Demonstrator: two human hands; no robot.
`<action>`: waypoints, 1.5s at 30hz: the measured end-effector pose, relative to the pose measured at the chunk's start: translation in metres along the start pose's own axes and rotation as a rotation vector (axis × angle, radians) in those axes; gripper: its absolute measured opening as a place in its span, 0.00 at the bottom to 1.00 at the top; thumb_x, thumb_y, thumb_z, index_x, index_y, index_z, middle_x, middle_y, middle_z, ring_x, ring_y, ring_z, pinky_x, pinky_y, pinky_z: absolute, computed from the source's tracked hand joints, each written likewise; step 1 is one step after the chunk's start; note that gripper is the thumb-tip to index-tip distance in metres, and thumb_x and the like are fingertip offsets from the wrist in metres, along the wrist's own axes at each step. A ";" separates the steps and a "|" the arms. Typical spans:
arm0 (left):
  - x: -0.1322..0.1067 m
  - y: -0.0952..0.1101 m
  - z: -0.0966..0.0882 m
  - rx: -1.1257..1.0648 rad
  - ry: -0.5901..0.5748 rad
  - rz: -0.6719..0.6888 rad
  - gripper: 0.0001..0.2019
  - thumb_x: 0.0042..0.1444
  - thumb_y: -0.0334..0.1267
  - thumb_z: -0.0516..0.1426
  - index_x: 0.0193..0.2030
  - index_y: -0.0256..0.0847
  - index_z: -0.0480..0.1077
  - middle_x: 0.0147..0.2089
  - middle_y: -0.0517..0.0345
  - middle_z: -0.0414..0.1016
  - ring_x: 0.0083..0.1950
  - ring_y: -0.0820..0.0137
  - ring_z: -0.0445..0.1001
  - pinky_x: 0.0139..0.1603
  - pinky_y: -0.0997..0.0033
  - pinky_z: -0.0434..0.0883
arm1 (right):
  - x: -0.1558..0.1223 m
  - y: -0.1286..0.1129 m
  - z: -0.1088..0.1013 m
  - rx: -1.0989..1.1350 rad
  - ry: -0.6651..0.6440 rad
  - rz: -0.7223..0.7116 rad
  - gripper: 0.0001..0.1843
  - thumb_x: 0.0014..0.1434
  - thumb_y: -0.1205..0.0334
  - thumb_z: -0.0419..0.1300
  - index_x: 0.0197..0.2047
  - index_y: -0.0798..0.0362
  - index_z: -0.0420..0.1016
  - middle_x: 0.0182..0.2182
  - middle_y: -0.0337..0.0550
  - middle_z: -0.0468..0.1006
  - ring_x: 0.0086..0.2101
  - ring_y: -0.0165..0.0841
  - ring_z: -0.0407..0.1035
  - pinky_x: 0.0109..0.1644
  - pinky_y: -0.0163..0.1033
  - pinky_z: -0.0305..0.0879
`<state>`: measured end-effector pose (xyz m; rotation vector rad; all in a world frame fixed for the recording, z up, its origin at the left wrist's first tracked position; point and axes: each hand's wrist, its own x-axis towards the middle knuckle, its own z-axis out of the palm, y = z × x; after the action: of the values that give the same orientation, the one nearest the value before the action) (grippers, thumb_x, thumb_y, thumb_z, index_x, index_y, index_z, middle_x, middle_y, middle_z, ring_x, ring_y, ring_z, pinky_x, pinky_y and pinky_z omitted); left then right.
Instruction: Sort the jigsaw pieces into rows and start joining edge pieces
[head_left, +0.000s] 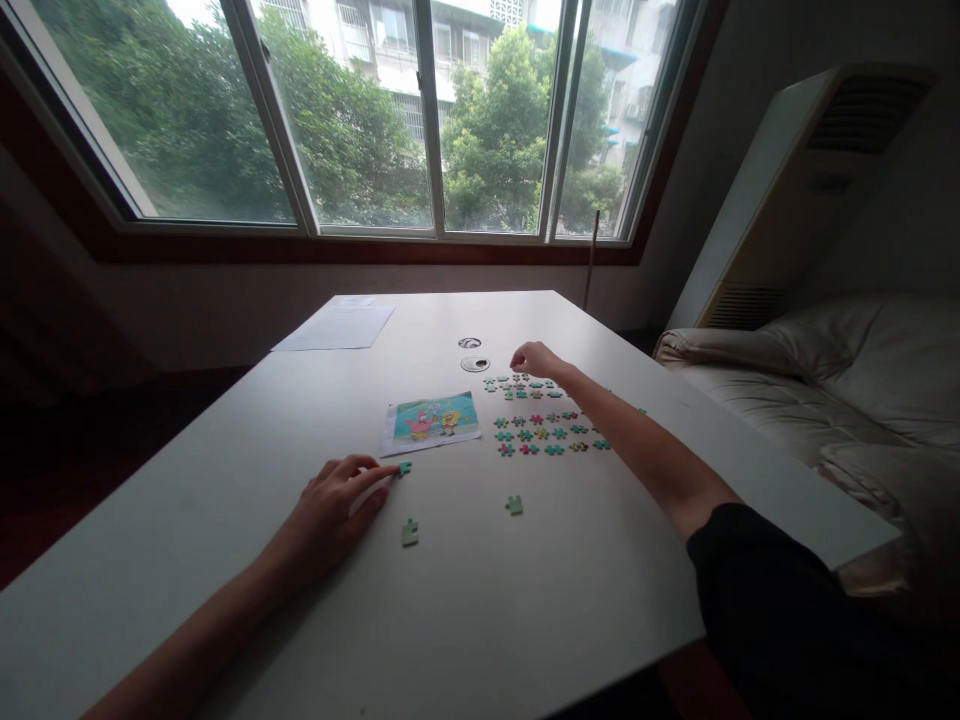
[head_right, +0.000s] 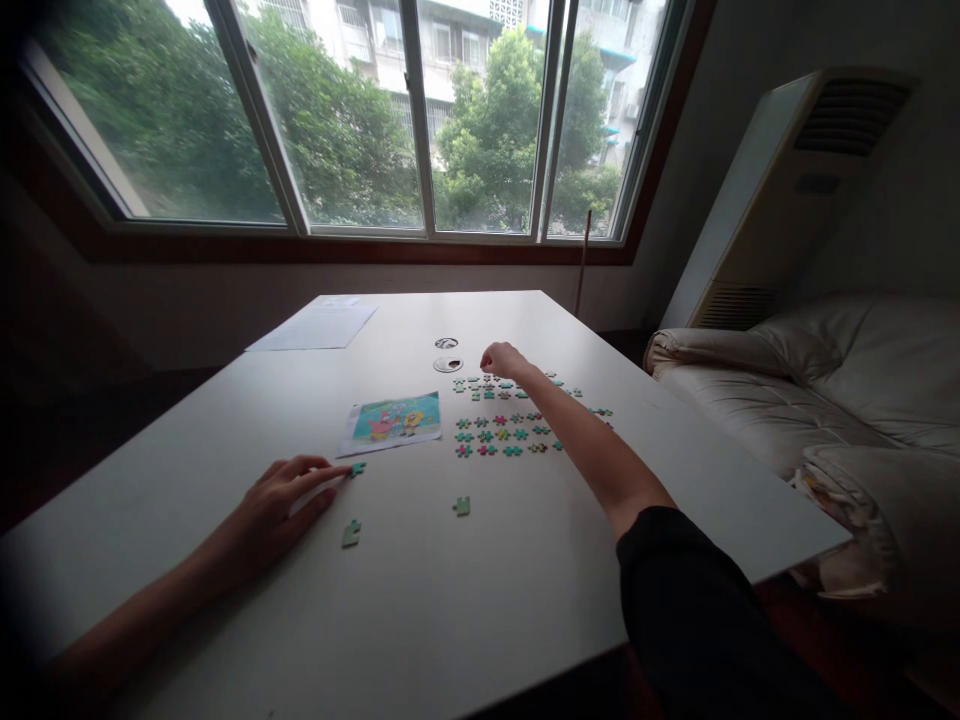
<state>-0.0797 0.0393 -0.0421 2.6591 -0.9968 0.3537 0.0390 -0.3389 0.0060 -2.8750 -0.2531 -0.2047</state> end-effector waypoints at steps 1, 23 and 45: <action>0.000 0.000 0.000 0.000 -0.010 0.000 0.18 0.57 0.46 0.47 0.51 0.48 0.68 0.47 0.51 0.68 0.47 0.61 0.65 0.44 0.63 0.66 | 0.002 0.001 0.002 -0.005 -0.018 -0.005 0.08 0.48 0.67 0.61 0.34 0.54 0.79 0.31 0.42 0.78 0.31 0.28 0.70 0.35 0.29 0.62; -0.001 0.013 -0.007 -0.026 -0.028 -0.023 0.17 0.57 0.46 0.47 0.50 0.46 0.67 0.48 0.51 0.67 0.48 0.61 0.65 0.46 0.61 0.65 | 0.014 0.000 0.017 0.002 -0.102 -0.030 0.07 0.47 0.64 0.63 0.32 0.54 0.79 0.30 0.42 0.79 0.31 0.28 0.70 0.34 0.27 0.61; 0.023 0.034 -0.007 -0.018 -0.161 0.076 0.17 0.58 0.46 0.46 0.51 0.49 0.67 0.47 0.52 0.67 0.50 0.59 0.61 0.46 0.58 0.64 | -0.107 -0.086 0.013 0.589 -0.141 -0.302 0.12 0.51 0.59 0.59 0.37 0.58 0.75 0.27 0.41 0.76 0.24 0.23 0.65 0.26 0.28 0.58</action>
<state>-0.0868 0.0037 -0.0222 2.6735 -1.1448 0.1465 -0.0799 -0.2699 -0.0035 -2.2575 -0.6537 0.0216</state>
